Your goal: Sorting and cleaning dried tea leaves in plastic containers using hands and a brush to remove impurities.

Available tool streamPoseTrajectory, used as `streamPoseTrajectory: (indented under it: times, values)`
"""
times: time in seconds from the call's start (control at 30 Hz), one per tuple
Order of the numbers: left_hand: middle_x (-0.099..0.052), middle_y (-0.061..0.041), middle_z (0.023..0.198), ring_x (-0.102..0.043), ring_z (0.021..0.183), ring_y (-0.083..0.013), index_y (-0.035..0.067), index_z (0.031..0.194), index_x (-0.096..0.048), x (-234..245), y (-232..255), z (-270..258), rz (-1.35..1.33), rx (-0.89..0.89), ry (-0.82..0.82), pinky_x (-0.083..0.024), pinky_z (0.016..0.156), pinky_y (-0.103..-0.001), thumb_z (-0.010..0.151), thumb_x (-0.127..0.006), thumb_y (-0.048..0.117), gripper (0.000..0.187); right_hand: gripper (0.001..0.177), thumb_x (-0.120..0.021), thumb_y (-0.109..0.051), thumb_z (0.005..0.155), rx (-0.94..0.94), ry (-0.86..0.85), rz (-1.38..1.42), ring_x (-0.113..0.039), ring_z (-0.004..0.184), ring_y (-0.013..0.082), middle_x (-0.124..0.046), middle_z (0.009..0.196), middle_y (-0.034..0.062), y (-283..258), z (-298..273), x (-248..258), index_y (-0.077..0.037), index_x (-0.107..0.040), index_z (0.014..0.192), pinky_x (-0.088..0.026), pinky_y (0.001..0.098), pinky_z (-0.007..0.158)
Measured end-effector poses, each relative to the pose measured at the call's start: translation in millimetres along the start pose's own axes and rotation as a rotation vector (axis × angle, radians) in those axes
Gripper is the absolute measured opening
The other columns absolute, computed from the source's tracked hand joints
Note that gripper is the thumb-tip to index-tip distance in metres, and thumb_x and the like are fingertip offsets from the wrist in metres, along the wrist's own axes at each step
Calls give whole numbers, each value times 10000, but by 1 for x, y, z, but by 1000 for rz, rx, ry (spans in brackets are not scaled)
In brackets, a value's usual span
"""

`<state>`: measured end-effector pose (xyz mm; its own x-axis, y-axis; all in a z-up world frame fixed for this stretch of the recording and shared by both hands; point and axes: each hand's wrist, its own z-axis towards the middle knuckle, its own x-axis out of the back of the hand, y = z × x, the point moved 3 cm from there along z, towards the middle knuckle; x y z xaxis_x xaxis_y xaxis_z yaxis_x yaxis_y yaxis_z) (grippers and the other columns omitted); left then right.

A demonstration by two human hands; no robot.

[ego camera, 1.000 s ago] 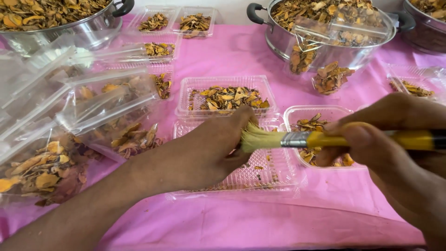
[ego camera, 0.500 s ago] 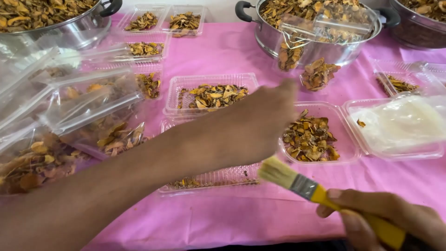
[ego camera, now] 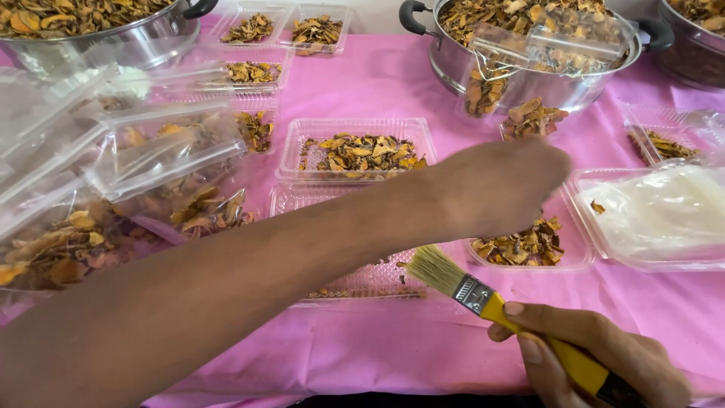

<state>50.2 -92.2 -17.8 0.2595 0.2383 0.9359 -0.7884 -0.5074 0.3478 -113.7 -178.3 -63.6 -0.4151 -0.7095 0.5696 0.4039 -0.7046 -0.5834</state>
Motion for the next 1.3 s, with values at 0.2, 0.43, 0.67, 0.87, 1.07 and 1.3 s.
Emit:
streamPoseTrajectory:
  times: [0.2, 0.43, 0.67, 0.87, 1.07, 1.3]
  values:
    - [-652, -93, 801, -595, 536, -208, 24, 1140, -514, 45, 0, -103, -43, 345, -139, -421, 411, -393, 906, -481, -108, 271, 176, -661, -77, 856, -64, 3, 213, -712, 544, 29, -856, 806, 47, -5, 17, 9, -80, -762, 1000, -513, 122, 569]
    - [-444, -130, 940, -432, 839, -249, -35, 1082, -480, 13, -56, -169, 330, 116, -537, -417, 934, -398, 1013, -392, 114, 186, 176, -655, -71, 895, 163, -176, 56, -708, 720, 64, -816, 985, 17, -14, 73, 5, -65, -722, 1057, -526, 202, 713]
    - [-673, -143, 784, -639, 720, -336, 58, 1592, -70, 39, -23, -175, -23, 614, -589, -423, 569, -474, 843, -449, 42, 840, 336, -675, -176, 898, 426, -577, 16, -687, 569, 128, -797, 879, -11, -37, 74, -24, -177, -689, 1234, -525, 266, 546]
    - [-716, -152, 815, -658, 711, -326, 60, 1310, -355, 19, -45, -176, -99, 487, -447, -450, 589, -472, 964, -561, 277, 457, 166, -694, -141, 871, 493, -443, 26, -651, 480, 39, -769, 739, -53, -71, 91, -19, -150, -738, 1031, -532, 206, 445]
    - [-570, -116, 661, -549, 627, -280, 33, 1357, -305, 24, -44, -173, -139, 588, -446, -355, 523, -461, 860, -519, 62, 541, 52, -670, -172, 911, 511, -550, -11, -482, 457, 122, -618, 585, -31, -79, 95, -20, -203, -711, 915, -423, 262, 450]
    - [-582, -142, 693, -565, 632, -280, 13, 1280, -353, 23, -47, -168, -183, 499, -414, -371, 521, -448, 958, -541, 168, 404, 86, -705, -188, 898, 579, -535, 21, -563, 424, 108, -673, 615, -41, -77, 114, -24, -194, -722, 983, -438, 262, 436]
